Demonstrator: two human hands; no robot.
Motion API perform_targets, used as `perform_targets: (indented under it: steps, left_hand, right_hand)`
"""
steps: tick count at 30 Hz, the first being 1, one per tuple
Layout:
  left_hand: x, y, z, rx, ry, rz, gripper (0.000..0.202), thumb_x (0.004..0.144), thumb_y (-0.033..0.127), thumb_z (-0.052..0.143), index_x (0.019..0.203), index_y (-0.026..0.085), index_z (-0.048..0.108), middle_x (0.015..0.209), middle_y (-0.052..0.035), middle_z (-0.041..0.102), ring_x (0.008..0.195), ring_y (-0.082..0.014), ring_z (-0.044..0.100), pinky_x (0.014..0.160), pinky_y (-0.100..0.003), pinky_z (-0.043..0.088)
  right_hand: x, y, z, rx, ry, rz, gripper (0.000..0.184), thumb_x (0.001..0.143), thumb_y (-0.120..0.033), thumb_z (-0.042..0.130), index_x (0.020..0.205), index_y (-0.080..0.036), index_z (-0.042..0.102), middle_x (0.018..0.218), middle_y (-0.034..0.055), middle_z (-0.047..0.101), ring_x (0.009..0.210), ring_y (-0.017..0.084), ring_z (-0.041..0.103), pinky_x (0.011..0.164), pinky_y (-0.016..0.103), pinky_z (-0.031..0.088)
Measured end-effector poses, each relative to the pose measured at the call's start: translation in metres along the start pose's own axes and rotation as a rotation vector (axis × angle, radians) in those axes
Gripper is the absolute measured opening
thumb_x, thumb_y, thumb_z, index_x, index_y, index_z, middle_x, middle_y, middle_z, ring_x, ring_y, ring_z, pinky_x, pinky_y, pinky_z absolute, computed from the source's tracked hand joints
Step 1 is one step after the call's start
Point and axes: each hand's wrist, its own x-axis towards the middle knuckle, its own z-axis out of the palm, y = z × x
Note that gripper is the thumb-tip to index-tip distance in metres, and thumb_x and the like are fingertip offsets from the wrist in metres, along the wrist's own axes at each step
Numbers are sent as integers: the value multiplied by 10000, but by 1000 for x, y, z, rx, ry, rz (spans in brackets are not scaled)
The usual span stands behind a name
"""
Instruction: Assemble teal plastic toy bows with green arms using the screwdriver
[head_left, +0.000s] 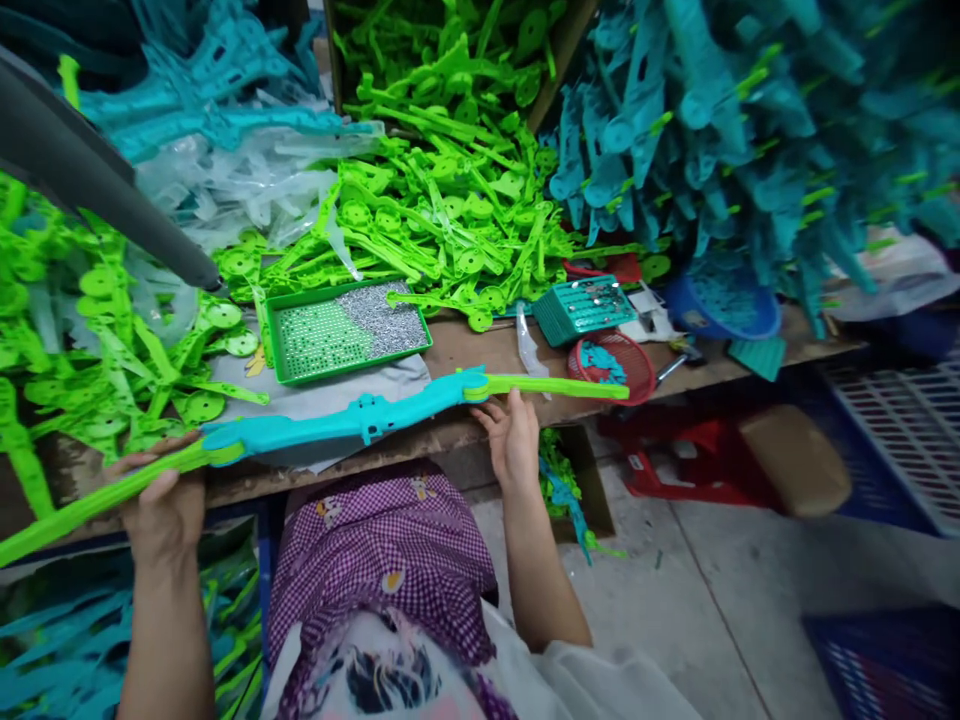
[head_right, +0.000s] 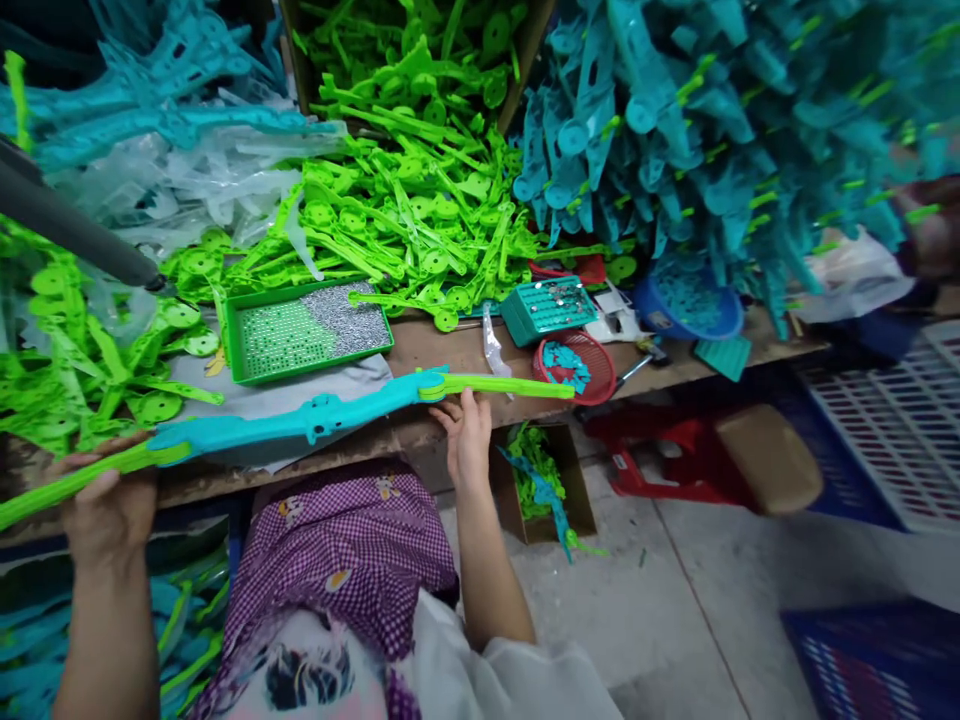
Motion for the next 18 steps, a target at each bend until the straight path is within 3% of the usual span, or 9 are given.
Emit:
perform_targets:
  steps: [4,7,9,11,14,16,18]
  left_hand:
    - [-4,5,0,43,57,-153,355,473,180,724,804,247,617,898,31,701,968,-226,650,1087,-496,380]
    - [-7,4,-4,85,139,-292,428,455,202,787,858,233,649,904,19,706,1004,-215,641,1061,-443,428]
    - [-9,2,-9,146,188,-335,459,461,243,829,883,221,649,868,16,711,921,-197,664,968,-404,506]
    - [-10,-1,-16,267,185,-377,456,477,371,853,834,179,645,757,-12,707,732,-190,677,765,-359,578]
    - [-14,-4,-28,472,14,-523,573,514,633,787,740,124,652,624,-79,687,533,-204,649,474,-290,526]
    - [-21,-1,-32,573,-160,-583,621,551,705,733,736,115,675,619,-100,693,499,-212,645,417,-278,498]
    - [-31,6,-31,662,-309,-515,579,616,694,705,758,133,693,626,-86,698,490,-203,640,425,-281,507]
  right_hand:
    - [3,-2,-8,-45,-53,198,428,720,-568,700,850,-171,607,706,19,686,587,145,682,527,242,575]
    - [0,-6,-18,-116,-124,319,391,760,-524,687,826,-141,650,671,52,713,502,140,664,431,209,537]
    - [-1,-10,-23,-127,-139,358,340,796,-479,663,810,-140,665,668,58,727,480,130,655,424,200,535]
    - [-1,-12,-25,-132,-126,370,322,835,-458,620,791,-143,670,642,55,725,476,126,653,429,198,538]
    - [2,-9,-24,-164,-116,374,378,849,-484,593,734,-131,666,575,60,698,453,124,641,416,190,524]
    - [0,-6,-24,-207,-137,382,422,807,-531,629,689,-126,657,536,60,674,422,118,617,392,186,501]
    - [-9,-6,-28,-272,-162,361,439,729,-567,694,673,-134,655,529,53,666,414,117,603,381,192,486]
